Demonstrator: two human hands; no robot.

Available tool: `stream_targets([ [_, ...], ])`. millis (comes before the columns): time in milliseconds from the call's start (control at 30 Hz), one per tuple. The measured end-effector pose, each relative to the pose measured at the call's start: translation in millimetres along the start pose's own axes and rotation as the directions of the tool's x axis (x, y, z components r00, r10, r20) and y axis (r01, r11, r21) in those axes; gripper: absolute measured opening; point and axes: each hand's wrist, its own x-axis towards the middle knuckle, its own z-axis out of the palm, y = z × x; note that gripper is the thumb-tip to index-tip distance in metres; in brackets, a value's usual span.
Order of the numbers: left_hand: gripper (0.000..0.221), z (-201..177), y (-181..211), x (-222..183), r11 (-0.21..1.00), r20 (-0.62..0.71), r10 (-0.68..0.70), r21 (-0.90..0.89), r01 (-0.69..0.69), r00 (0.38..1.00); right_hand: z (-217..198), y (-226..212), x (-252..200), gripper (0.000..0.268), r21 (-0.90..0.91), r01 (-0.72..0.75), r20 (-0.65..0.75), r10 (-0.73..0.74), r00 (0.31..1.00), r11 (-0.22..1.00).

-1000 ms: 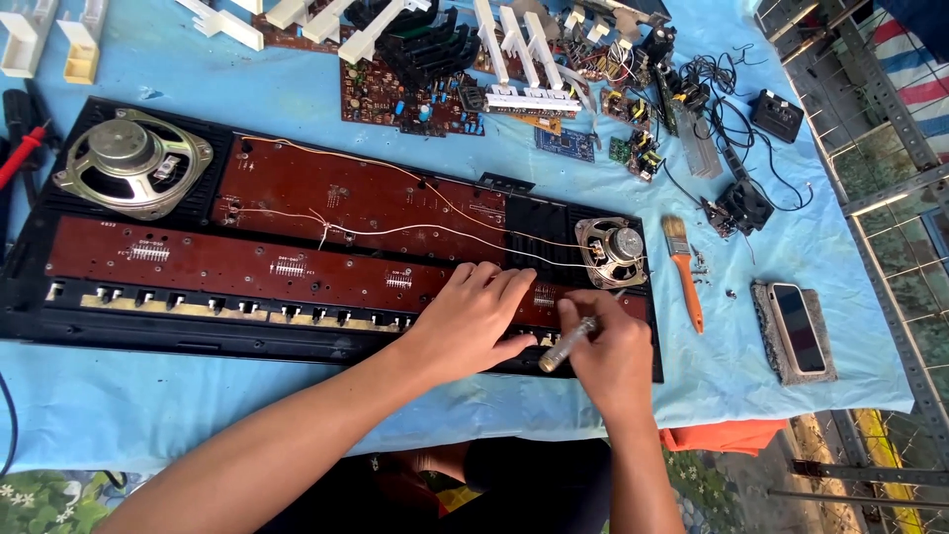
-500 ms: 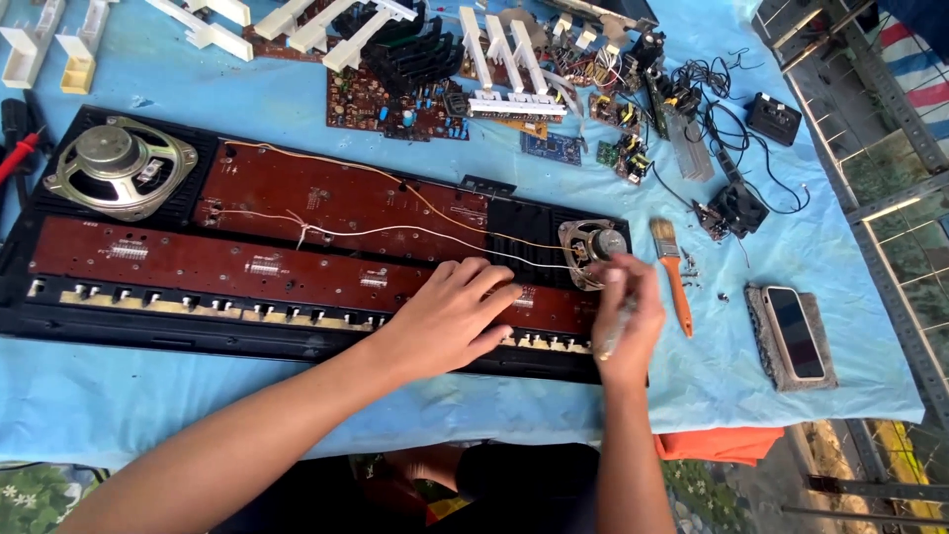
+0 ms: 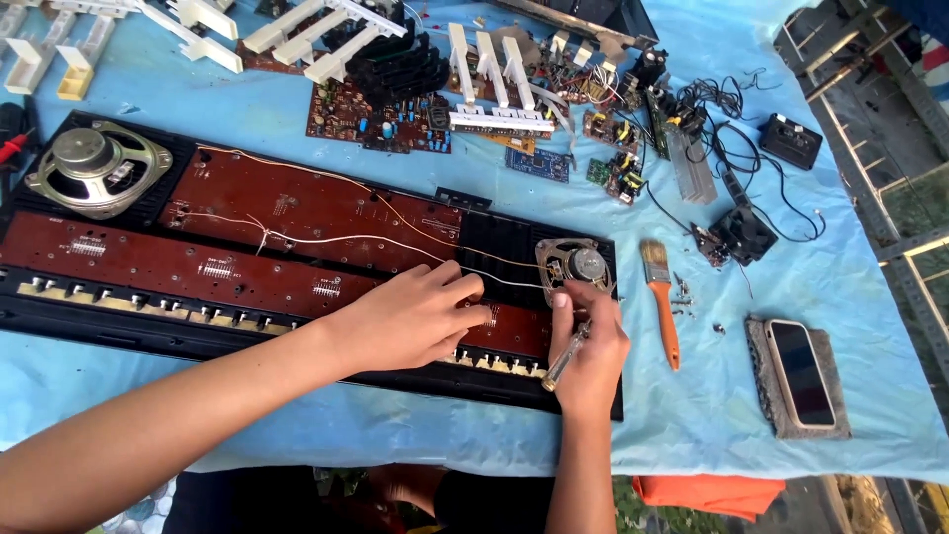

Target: Probing a circuit board of a disassembled electronic keyboard using a screwdriver to test connections or components.

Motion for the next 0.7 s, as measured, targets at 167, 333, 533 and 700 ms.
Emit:
stream_targets([
  [167, 0.024, 9, 0, 6, 0.999, 0.018, -0.034, -0.006, 0.034, 0.999, -3, -2, -1, 0.013, 0.017, 0.01, -0.007, -0.01, 1.0, 1.0],
  [333, 0.024, 19, 5, 15, 0.995, -0.017, -0.093, 0.02, 0.093, 0.996, -6, -5, 0, 0.011, 0.032, 0.014, -0.018, -0.014, 1.0, 0.999],
  [533, 0.026, 34, 23, 25, 0.966, -0.157, -0.223, 0.096, 0.239, 0.962, -3, 2, -5, 0.012, 0.008, 0.058, -0.039, -0.057, 0.998, 0.998],
  [700, 0.019, 15, 47, 38, 0.889, 0.063, -0.42, 0.228, 0.396, 0.906, -5, 8, -8, 0.024, 0.0, 0.059, 0.017, -0.059, 0.998, 0.998],
])
